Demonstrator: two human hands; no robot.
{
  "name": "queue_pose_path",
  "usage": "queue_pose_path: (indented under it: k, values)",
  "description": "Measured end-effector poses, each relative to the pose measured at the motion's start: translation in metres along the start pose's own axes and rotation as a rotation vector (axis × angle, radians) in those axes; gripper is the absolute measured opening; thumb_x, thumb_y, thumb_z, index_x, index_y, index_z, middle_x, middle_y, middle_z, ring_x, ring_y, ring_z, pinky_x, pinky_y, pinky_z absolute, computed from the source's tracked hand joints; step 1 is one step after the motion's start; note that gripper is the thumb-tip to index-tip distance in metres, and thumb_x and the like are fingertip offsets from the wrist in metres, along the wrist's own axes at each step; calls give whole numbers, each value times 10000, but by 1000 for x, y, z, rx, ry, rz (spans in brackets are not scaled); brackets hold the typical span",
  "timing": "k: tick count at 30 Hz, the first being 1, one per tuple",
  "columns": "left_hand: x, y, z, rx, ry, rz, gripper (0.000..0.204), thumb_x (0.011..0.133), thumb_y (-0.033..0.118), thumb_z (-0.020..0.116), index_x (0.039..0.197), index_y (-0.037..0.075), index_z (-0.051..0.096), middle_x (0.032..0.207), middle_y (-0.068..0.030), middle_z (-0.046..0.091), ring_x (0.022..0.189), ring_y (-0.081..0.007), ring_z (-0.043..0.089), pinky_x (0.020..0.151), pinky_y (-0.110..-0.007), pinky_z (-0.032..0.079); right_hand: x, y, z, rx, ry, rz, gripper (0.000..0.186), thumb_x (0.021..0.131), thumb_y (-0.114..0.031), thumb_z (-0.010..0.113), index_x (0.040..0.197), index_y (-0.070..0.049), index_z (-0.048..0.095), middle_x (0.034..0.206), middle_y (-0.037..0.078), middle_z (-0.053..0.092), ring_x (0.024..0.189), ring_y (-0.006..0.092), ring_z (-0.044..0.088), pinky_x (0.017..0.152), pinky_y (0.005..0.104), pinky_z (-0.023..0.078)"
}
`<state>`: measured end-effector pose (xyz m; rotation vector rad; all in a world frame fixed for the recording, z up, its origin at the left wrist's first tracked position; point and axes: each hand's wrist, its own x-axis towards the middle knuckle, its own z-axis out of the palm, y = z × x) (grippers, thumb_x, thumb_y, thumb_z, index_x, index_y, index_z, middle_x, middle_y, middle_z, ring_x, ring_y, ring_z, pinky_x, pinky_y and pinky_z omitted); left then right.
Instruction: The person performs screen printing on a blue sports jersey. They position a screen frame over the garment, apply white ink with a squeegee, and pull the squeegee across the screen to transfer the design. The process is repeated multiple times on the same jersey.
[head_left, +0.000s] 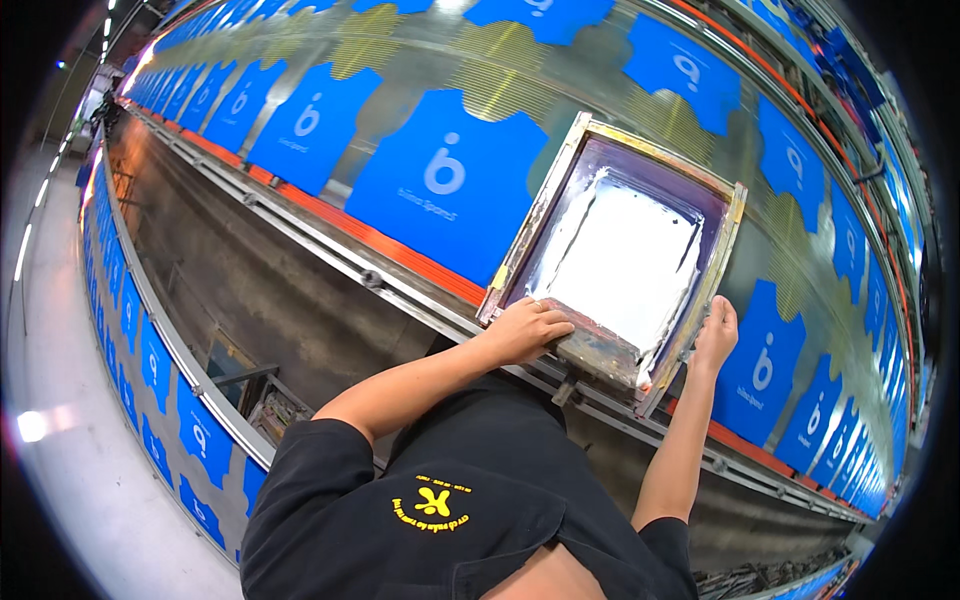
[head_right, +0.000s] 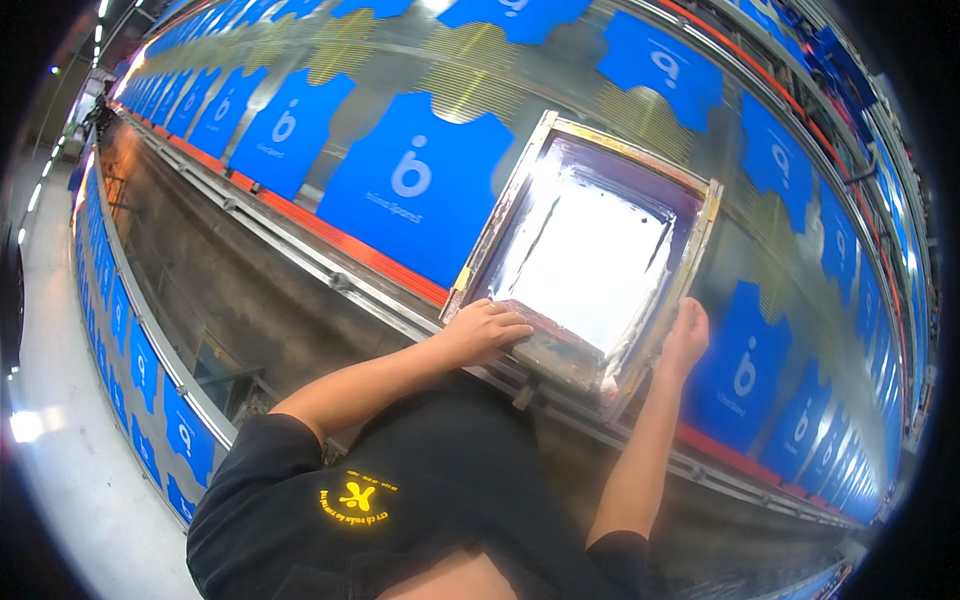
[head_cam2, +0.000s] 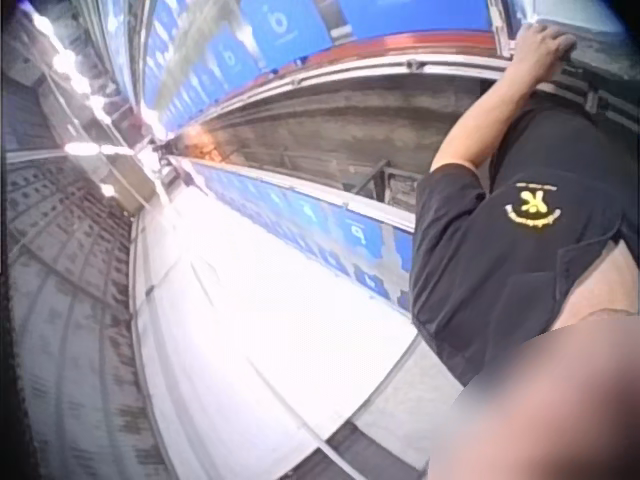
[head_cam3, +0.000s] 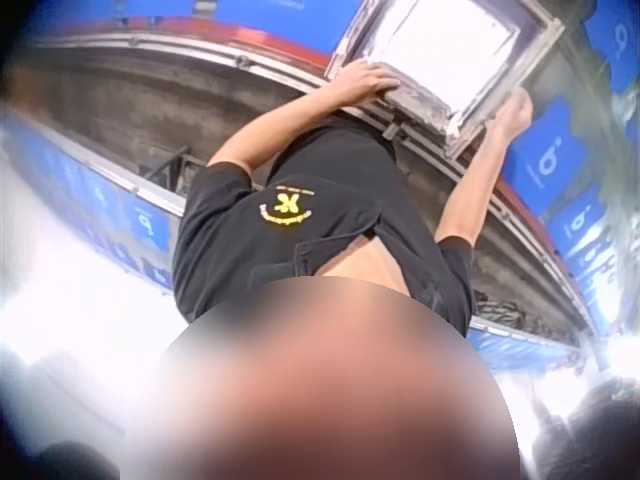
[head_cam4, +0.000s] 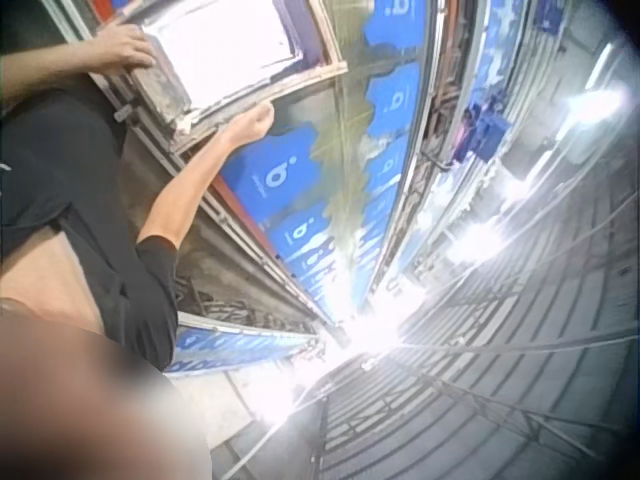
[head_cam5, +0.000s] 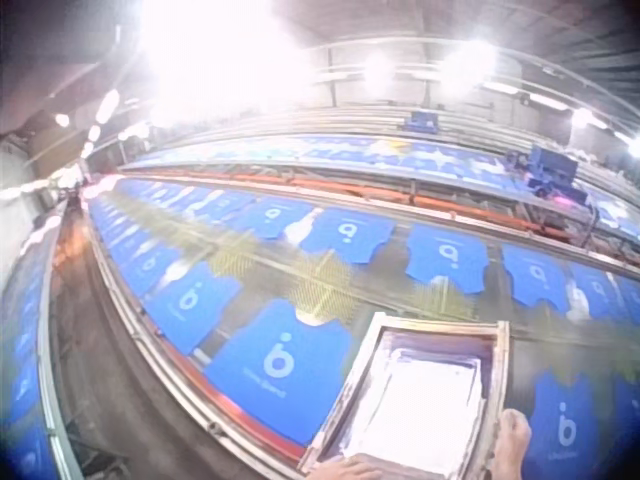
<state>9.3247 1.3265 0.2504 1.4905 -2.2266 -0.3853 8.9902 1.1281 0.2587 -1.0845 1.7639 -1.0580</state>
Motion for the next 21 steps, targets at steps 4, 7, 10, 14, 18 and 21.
queue_pose_path:
  k: [4, 7, 10, 14, 18, 21]
  values:
    - [-32, -82, -61, 78, -46, -32, 436, 790, 136, 773, 1220, 168, 711, 1143, -4, 744, 1072, -238, 700, 922, -401, 529, -37, 15, 109, -12, 17, -89, 403, 1061, -318, 701, 1241, 43, 712, 1166, 113, 741, 1090, 210, 676, 1000, 354, 519]
    - [-63, -158, -108, 115, -179, -97, 432, 777, 147, 775, 1206, 178, 728, 1123, -6, 746, 1066, -240, 700, 918, -394, 523, -77, 22, 206, 51, -18, -91, 372, 1064, -311, 699, 1208, 31, 717, 1152, 110, 744, 1078, 198, 681, 987, 345, 527]
    - [-98, -225, -152, 119, -184, -138, 455, 744, 112, 774, 1193, 183, 748, 1126, 2, 748, 1079, -236, 696, 893, -397, 519, -127, 13, 290, 48, -16, -2, 299, 1068, -272, 694, 1177, 5, 721, 1064, 81, 744, 982, 157, 682, 897, 315, 540]
    - [-136, -273, -191, 132, -84, -38, 479, 689, 93, 800, 1158, 180, 758, 1063, 2, 757, 990, -219, 706, 853, -383, 533, -168, -16, 355, 97, -38, 3, 256, 1073, -239, 694, 1168, -3, 715, 1122, 59, 716, 1050, 135, 639, 942, 293, 501]
    - [-120, -314, -215, 110, -188, -44, 454, 682, 136, 830, 1129, 180, 768, 1009, 4, 769, 915, -227, 713, 818, -386, 537, -178, -31, 384, -85, -1, 4, 271, 1057, -267, 713, 1177, -24, 716, 1138, 74, 706, 1077, 165, 634, 983, 324, 492]
    - [-65, -346, -217, 148, -227, -56, 456, 711, 203, 877, 1153, 183, 766, 1020, -9, 779, 913, -244, 716, 825, -387, 546, -173, -32, 381, -206, 9, -22, 277, 1047, -290, 725, 1176, -44, 720, 1152, 92, 703, 1087, 181, 634, 1000, 338, 489]
